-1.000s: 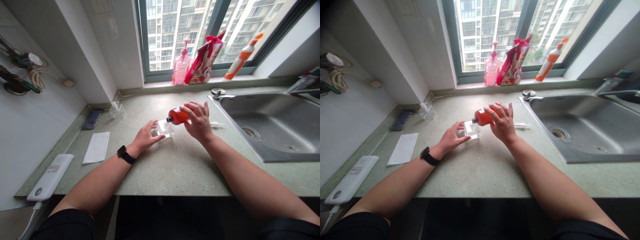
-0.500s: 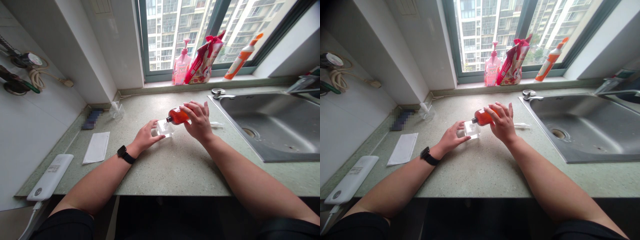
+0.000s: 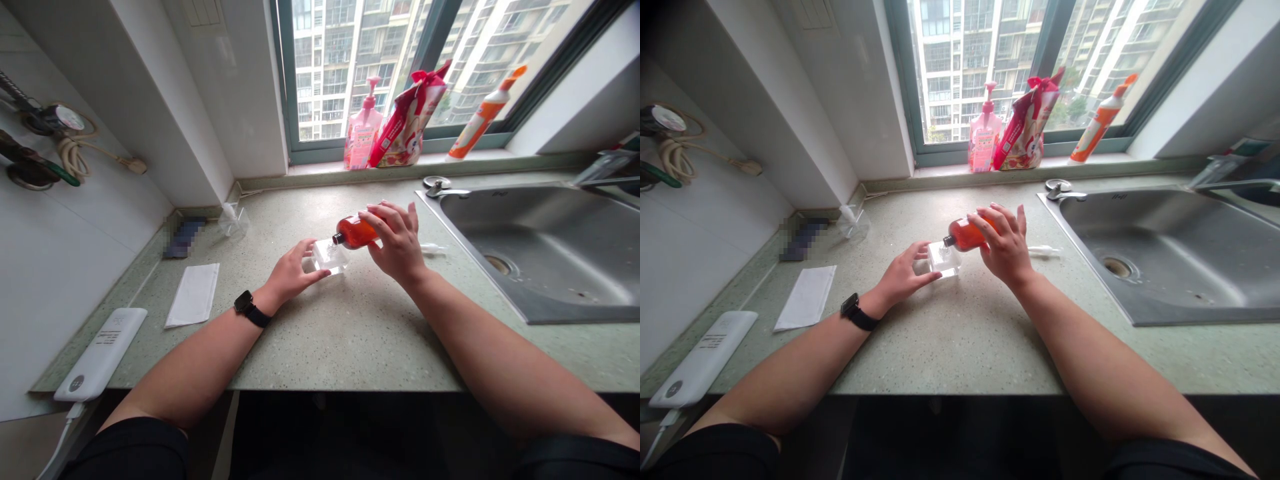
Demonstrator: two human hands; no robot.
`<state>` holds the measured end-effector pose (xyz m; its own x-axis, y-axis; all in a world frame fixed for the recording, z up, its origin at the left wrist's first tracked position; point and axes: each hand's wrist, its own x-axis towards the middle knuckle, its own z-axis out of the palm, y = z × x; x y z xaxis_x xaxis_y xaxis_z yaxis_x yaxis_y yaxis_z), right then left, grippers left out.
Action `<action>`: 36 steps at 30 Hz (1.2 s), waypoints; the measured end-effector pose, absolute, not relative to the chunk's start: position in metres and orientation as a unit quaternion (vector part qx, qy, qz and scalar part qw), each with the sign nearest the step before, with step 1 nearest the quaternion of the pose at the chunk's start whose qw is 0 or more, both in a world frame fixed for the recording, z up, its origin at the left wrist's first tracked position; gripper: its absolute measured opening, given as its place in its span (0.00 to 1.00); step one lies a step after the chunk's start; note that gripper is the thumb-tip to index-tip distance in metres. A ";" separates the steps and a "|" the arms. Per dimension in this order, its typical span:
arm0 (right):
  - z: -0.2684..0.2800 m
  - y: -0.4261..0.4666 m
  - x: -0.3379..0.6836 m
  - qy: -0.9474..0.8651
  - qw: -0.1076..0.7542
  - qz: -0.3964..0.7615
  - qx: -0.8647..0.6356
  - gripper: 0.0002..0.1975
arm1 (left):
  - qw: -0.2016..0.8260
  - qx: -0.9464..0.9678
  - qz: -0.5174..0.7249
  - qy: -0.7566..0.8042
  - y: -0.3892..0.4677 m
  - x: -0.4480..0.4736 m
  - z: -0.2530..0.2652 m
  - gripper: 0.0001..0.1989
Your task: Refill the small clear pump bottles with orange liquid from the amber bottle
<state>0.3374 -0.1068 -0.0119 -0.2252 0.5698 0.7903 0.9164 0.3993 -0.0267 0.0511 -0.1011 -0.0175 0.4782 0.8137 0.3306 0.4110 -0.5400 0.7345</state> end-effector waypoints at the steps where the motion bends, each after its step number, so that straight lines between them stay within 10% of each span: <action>1: -0.012 -0.107 0.337 -0.748 0.375 -0.231 -0.497 0.42 | 0.294 0.808 0.343 0.378 -0.101 0.051 -0.018 0.36; 36: -0.010 -0.108 0.336 -0.747 0.364 -0.221 -0.510 0.42 | 0.295 0.806 0.342 0.382 -0.102 0.051 -0.015 0.35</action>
